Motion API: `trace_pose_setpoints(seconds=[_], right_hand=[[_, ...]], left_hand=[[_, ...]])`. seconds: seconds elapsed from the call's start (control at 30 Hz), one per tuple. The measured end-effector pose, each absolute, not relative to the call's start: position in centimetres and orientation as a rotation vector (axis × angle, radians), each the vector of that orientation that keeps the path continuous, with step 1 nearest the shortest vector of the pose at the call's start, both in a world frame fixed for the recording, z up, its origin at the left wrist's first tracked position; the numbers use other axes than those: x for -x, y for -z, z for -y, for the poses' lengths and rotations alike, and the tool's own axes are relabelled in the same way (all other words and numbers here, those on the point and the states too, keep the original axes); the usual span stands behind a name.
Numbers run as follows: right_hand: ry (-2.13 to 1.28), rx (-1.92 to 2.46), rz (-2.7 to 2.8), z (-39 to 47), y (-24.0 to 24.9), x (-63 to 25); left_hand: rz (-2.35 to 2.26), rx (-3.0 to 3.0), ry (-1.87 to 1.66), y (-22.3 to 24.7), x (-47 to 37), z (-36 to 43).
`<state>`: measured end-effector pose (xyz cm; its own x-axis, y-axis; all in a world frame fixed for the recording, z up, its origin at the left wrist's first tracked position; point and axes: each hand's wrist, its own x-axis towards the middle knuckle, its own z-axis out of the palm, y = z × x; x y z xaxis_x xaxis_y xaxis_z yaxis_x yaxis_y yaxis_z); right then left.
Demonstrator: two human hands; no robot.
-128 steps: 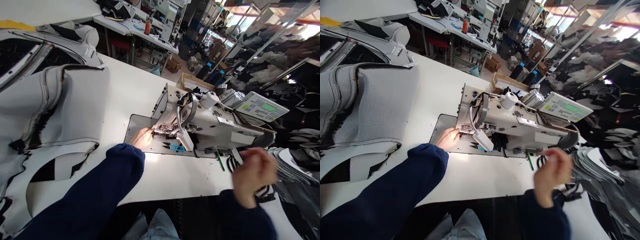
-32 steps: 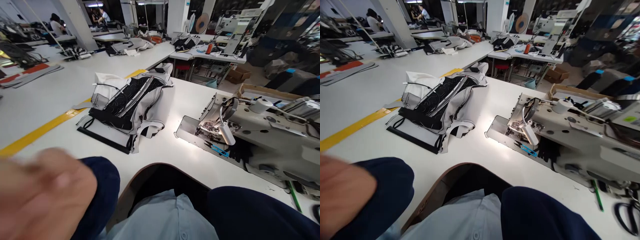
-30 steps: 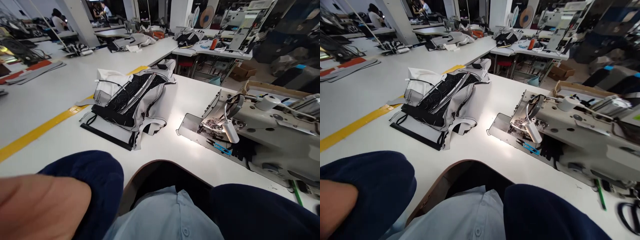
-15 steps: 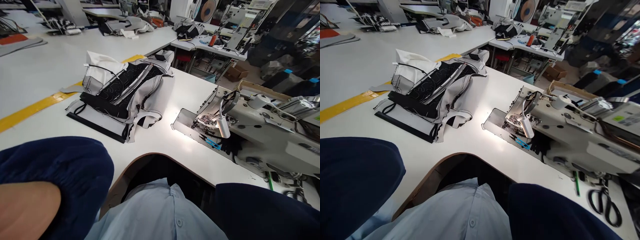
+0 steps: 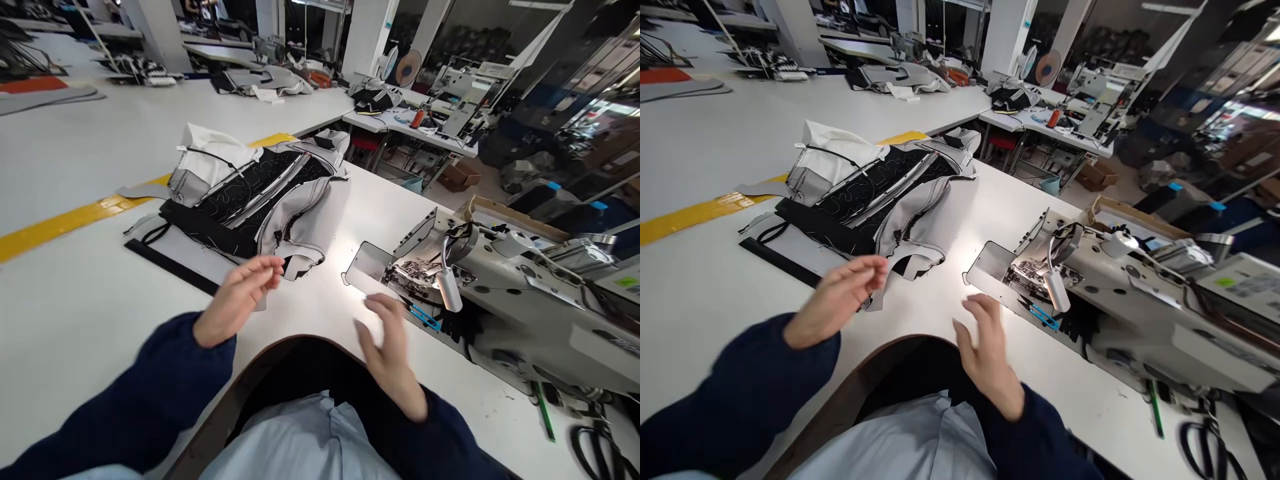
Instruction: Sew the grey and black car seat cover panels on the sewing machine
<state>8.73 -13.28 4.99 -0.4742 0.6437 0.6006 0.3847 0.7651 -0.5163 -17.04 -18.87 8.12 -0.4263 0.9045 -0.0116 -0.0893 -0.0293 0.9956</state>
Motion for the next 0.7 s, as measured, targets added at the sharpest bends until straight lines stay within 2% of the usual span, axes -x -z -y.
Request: trace_pose_setpoints(seconds=[0.07, 0.17, 0.37, 0.57, 0.7], right_hand=[[-0.319, 0.716, 2.223, 10.7, -2.5, -5.8], [-0.168, 0.808, 2.431, 6.9, 0.8, -1.2], [0.167, 0.905, 2.599, 1.9, 2.5, 4.0], [0.172, 0.789, 2.587, 1.2, 4.4, 4.3], [0.134, 0.667, 2.562, 3.3, 5.3, 2.9]], left_hand=[[-1.32, -0.571, -1.475, -5.2, 16.9, 17.9], [-1.204, -0.235, -1.507, -2.0, 16.6, 16.7], [-0.962, 0.16, -1.707, -1.0, 15.6, 12.4], [-0.798, 0.137, -1.78, -0.7, 14.9, 8.2], [-0.891, -0.076, -1.748, -0.8, 15.2, 8.0]])
